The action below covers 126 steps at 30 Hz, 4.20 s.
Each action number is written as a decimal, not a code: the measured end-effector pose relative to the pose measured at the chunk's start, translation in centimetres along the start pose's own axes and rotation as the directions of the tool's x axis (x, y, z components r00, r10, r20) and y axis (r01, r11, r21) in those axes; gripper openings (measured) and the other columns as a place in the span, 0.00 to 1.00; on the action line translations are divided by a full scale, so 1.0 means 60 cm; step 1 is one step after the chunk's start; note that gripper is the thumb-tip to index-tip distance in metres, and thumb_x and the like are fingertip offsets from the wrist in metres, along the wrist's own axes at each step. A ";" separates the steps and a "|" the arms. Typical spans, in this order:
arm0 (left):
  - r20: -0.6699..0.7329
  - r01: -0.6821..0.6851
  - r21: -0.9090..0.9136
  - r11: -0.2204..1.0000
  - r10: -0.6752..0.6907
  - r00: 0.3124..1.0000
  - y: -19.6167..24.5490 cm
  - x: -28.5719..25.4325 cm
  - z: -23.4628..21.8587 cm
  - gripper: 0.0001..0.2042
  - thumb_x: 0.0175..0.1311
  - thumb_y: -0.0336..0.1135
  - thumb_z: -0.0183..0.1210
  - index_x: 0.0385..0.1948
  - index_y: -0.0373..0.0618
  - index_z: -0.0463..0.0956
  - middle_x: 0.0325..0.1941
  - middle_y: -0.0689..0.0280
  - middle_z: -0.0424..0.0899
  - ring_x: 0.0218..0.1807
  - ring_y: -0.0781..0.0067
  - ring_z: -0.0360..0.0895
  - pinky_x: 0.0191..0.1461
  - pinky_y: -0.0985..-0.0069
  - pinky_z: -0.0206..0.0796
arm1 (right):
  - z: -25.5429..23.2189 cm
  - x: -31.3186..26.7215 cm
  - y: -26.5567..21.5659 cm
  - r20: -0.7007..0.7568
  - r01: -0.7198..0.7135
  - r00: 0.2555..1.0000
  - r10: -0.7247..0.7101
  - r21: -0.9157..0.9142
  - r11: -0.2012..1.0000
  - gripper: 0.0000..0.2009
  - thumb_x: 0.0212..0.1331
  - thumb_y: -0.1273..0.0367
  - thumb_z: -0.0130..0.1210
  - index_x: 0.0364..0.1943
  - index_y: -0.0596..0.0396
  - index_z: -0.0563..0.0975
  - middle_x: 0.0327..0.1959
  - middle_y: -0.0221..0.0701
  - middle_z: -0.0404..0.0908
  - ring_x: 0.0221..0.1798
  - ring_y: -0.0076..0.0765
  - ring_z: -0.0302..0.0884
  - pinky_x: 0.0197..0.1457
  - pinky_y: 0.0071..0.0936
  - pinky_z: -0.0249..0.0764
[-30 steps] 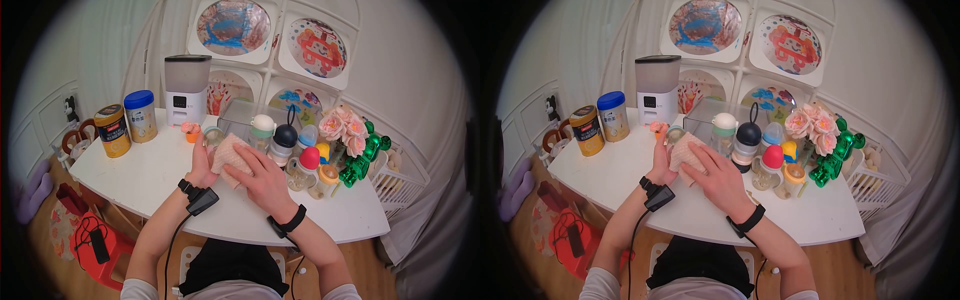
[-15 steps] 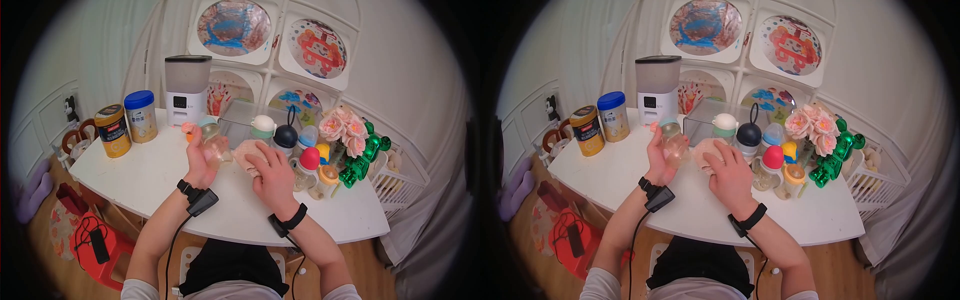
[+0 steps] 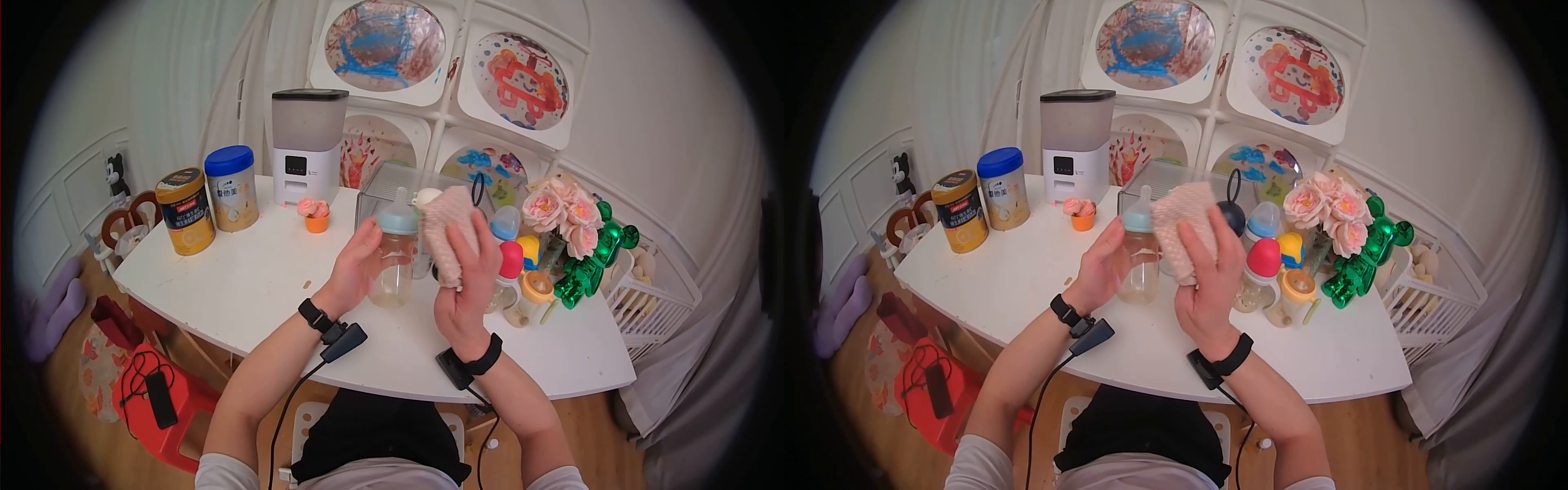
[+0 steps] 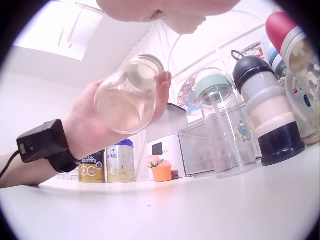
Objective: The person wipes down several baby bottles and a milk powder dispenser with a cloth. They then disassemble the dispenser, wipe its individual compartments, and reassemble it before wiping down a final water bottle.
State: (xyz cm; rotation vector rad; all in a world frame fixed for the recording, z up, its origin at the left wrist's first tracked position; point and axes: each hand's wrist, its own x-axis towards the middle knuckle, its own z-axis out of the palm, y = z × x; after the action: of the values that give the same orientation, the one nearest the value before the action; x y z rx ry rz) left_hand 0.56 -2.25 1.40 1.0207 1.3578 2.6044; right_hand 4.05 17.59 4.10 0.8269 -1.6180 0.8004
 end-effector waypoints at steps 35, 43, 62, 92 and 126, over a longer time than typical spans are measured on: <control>-0.393 0.063 -0.349 0.935 -0.207 0.896 -0.009 0.007 -0.052 0.33 0.84 0.63 0.28 0.62 0.44 0.72 0.57 0.58 0.83 0.59 0.57 0.82 0.67 0.57 0.75 | 0.001 -0.003 -0.019 0.526 0.174 0.811 -0.255 0.199 0.964 0.33 0.38 0.81 0.59 0.54 0.33 0.87 0.68 0.31 0.79 0.64 0.49 0.75 0.64 0.40 0.79; -0.378 0.051 -0.410 0.911 -0.220 0.899 0.013 0.004 -0.030 0.28 0.83 0.60 0.40 0.61 0.44 0.74 0.55 0.54 0.83 0.58 0.56 0.82 0.66 0.56 0.75 | 0.003 0.000 -0.028 0.399 0.231 0.890 -0.219 0.017 0.973 0.25 0.39 0.79 0.65 0.45 0.36 0.89 0.66 0.29 0.81 0.64 0.42 0.79 0.59 0.37 0.79; -0.122 0.019 0.065 0.998 -0.011 0.992 0.006 -0.001 0.004 0.27 0.85 0.56 0.41 0.72 0.48 0.65 0.69 0.60 0.78 0.63 0.62 0.77 0.72 0.57 0.67 | 0.007 -0.010 -0.002 -0.102 -0.085 0.990 0.094 0.088 0.992 0.31 0.54 0.86 0.52 0.64 0.49 0.79 0.79 0.52 0.58 0.79 0.63 0.58 0.81 0.49 0.56; -0.439 0.115 -0.292 0.949 -0.240 0.866 0.010 0.000 -0.020 0.29 0.82 0.65 0.40 0.61 0.48 0.72 0.59 0.58 0.81 0.59 0.57 0.82 0.65 0.58 0.75 | 0.000 -0.007 -0.022 0.546 0.158 0.817 -0.186 0.098 0.983 0.31 0.42 0.77 0.63 0.55 0.30 0.86 0.68 0.28 0.79 0.61 0.46 0.79 0.56 0.35 0.84; -0.214 0.065 0.152 0.986 -0.031 0.976 0.012 -0.004 0.016 0.25 0.79 0.53 0.50 0.66 0.45 0.71 0.63 0.61 0.81 0.62 0.67 0.80 0.70 0.66 0.68 | 0.010 -0.009 0.008 -0.152 0.010 0.988 0.002 0.081 0.997 0.35 0.54 0.86 0.51 0.72 0.53 0.72 0.78 0.50 0.64 0.78 0.61 0.61 0.81 0.49 0.55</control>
State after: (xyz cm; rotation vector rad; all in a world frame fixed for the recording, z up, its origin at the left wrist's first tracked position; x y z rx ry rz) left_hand 1.47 -2.05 2.21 0.7297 1.6365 2.6682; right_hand 3.43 17.36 3.44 0.8062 -1.4571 0.9096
